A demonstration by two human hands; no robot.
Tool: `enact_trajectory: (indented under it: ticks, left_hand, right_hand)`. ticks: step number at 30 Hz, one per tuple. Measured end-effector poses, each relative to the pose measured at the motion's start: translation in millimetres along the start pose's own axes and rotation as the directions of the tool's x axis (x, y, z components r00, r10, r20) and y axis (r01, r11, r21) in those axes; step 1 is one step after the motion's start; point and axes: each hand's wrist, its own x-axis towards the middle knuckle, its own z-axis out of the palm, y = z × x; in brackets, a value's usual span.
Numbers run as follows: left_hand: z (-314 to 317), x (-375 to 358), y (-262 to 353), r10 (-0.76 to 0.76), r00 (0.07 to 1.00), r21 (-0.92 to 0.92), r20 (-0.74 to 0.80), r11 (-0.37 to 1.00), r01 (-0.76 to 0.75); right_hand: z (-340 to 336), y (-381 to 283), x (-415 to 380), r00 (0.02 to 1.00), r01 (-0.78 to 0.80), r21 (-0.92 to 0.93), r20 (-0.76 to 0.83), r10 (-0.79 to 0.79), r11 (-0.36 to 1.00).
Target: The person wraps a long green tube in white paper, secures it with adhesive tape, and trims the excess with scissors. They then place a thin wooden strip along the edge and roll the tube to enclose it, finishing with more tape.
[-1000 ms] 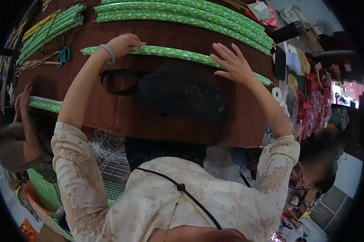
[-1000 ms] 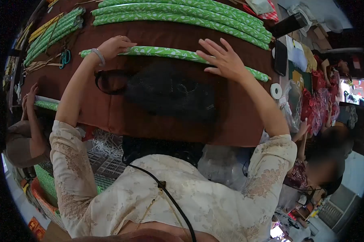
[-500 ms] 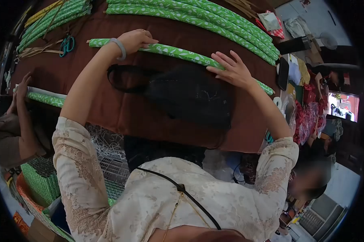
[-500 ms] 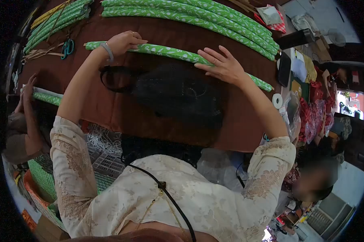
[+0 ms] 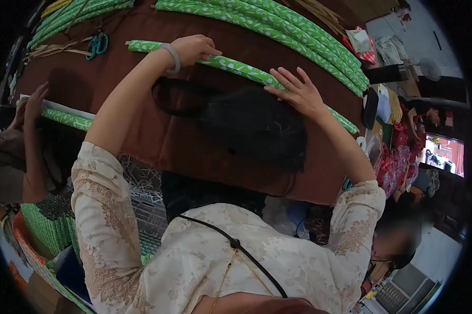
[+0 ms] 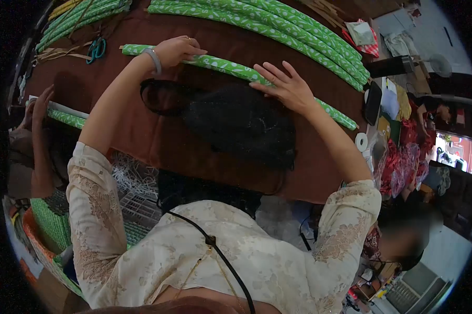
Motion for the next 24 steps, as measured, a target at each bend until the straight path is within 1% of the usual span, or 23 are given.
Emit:
enact_trajectory:
  ticks: [2,4,5,7,8,9,11,12,14,15,17,18,19,20,21,23,24]
  left_hand:
    - [1,1,-1,-0.002,1.0,-0.001,-0.005,1.0,0.002]
    - [2,1,-3,-0.005,1.0,-0.006,-0.004,1.0,0.005]
    - [3,1,-5,0.01,1.0,-0.004,-0.014,1.0,-0.01]
    - [2,0,-1,0.023,1.0,0.0,-0.02,1.0,-0.023]
    - [1,0,0,0.017,1.0,0.023,-0.005,1.0,-0.017]
    - [-1,0,3,0.009,1.0,0.045,0.01,0.999,-0.01]
    - [-6,-1,7,0.0,1.0,0.04,0.017,0.999,-0.001]
    - [-7,-2,8,-0.001,1.0,0.036,0.027,0.999,0.0]
    - [-11,-3,12,-0.013,1.0,0.032,0.027,0.999,0.012]
    - [-13,-3,14,-0.021,0.999,0.022,0.031,1.0,0.021]
    - [-17,-4,19,-0.039,0.999,0.02,0.031,0.999,0.038]
    - [-17,-4,20,-0.055,0.998,0.016,0.038,0.998,0.054]
    - [-16,-4,21,-0.064,0.997,0.008,0.036,0.998,0.063]
    - [-15,-4,22,-0.048,0.998,0.029,0.028,0.998,0.048]
    - [-18,-3,22,-0.033,0.999,0.058,0.018,0.998,0.032]
    - [-19,-4,22,-0.074,0.997,0.042,0.035,0.996,0.073]
    - [-19,-4,22,-0.057,0.998,0.023,0.027,0.998,0.057]
  right_hand:
    - [-2,-1,5,0.999,0.034,-0.032,0.001,-0.034,0.999]
    - [-11,-3,14,0.999,-0.048,0.094,0.007,0.047,0.994]
    - [-13,-5,22,0.999,-0.041,0.1,0.006,0.041,0.994]
    - [-16,-11,41,0.986,-0.165,0.145,0.053,0.159,0.975]
    - [-6,-14,45,0.992,-0.124,0.065,0.04,0.122,0.99]
    - [-4,-16,45,0.992,-0.119,0.066,0.037,0.117,0.991]
    - [-2,-15,41,0.998,-0.056,-0.048,-0.021,0.055,0.997]
    - [-5,-15,40,0.999,-0.047,-0.049,-0.022,0.046,0.998]
    - [-11,-15,41,0.999,0.03,-0.161,0.047,-0.023,0.986]
    - [-12,-13,41,0.999,0.036,-0.167,0.045,-0.029,0.985]
    - [-12,-10,42,0.992,0.114,-0.254,-0.024,-0.124,0.96]
    - [-15,-11,47,0.991,0.124,-0.254,-0.024,-0.135,0.959]
    - [-16,-14,53,0.999,0.015,-0.042,-0.049,-0.017,0.999]
    - [-19,-18,59,0.993,-0.097,0.174,-0.048,0.106,0.98]
    - [-21,-19,68,0.99,-0.139,0.158,-0.012,0.143,0.978]
    - [-16,-21,85,0.993,-0.116,0.029,-0.024,0.117,0.993]
    - [-12,-21,87,0.993,-0.102,-0.001,-0.054,0.102,0.995]
